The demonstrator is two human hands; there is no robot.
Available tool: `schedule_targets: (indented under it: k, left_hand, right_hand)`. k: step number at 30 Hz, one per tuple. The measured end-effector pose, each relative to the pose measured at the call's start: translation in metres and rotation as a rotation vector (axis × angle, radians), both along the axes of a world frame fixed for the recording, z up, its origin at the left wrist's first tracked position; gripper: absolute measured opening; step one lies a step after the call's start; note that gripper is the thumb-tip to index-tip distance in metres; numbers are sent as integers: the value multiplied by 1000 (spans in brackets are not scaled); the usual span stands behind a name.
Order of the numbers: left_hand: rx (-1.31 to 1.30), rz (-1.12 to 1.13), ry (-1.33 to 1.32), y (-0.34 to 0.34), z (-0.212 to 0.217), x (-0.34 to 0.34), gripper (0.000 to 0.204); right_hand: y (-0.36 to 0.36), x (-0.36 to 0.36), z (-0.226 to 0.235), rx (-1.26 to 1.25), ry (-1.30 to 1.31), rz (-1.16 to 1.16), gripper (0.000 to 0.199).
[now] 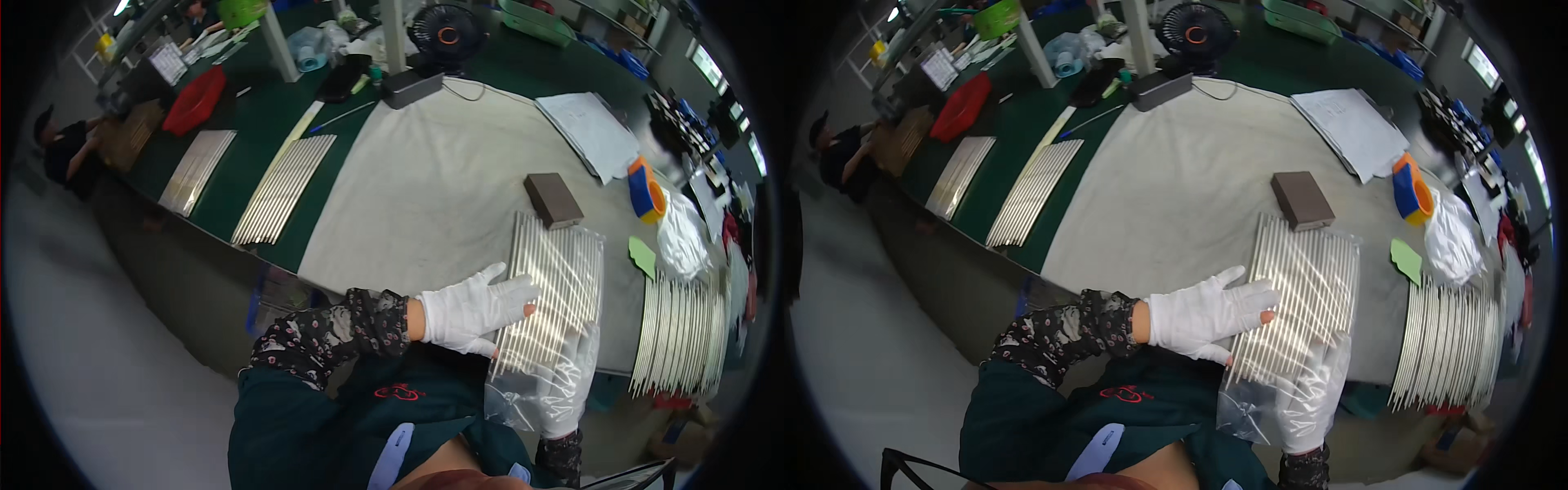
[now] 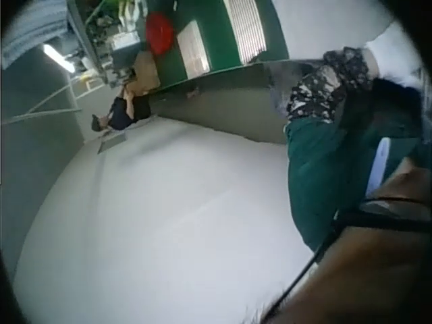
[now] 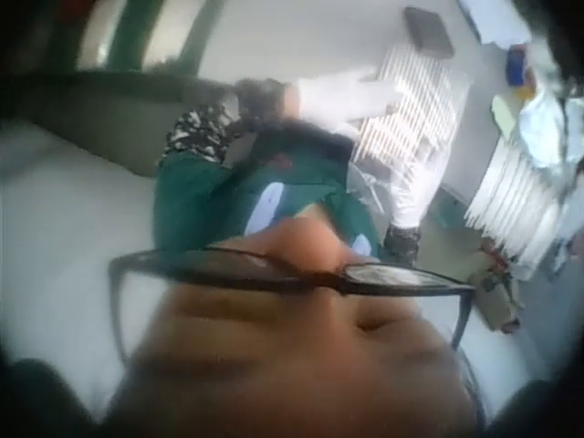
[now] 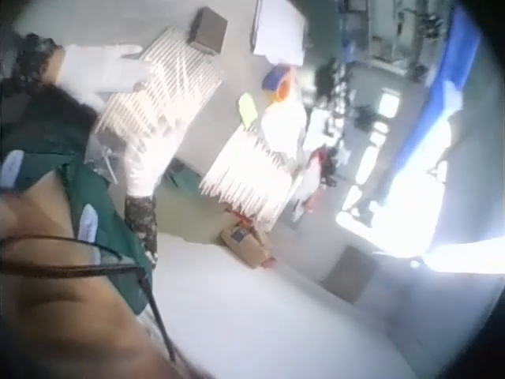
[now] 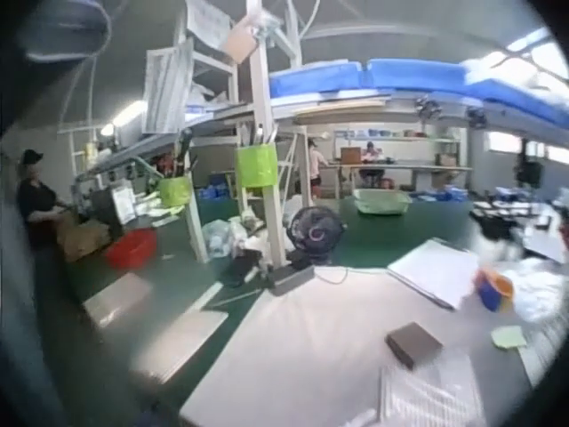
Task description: The worker organizes several metal rods, sands their ends with a sanding block, bundles them, and then places them into a plastic bag, which is then sealed with tape.
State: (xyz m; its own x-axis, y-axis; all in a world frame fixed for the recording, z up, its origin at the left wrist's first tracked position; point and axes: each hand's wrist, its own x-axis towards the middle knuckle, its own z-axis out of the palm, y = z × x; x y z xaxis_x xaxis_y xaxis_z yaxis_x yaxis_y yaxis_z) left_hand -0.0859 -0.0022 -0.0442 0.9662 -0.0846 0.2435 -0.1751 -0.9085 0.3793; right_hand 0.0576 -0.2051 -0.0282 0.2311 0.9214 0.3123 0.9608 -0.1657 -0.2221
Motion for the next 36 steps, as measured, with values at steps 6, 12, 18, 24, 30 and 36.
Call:
schedule_targets:
  k: [6,12,18,24,30,36]
  left_hand:
    - [-83,-17,-20,-12,4,-5,78]
    - [-97,-34,-22,-9,5,-2,77]
    - [-41,64,-114,-2,9,-7,71]
    - [-118,106,-186,9,1,-3,73]
    - [-54,88,-138,2,0,-2,69]
    - [3,92,-71,-3,-1,-2,72]
  right_hand:
    - [-17,5,-40,56,-123,38,61]
    - [-14,-9,-22,-28,-24,78,63]
    - [39,5,-1,-54,412,-59,58]
    - [38,-2,22,-178,176,224,59]
    - [30,-5,15,-196,113,287,63]
    - [12,-14,11,-190,95,285,74]
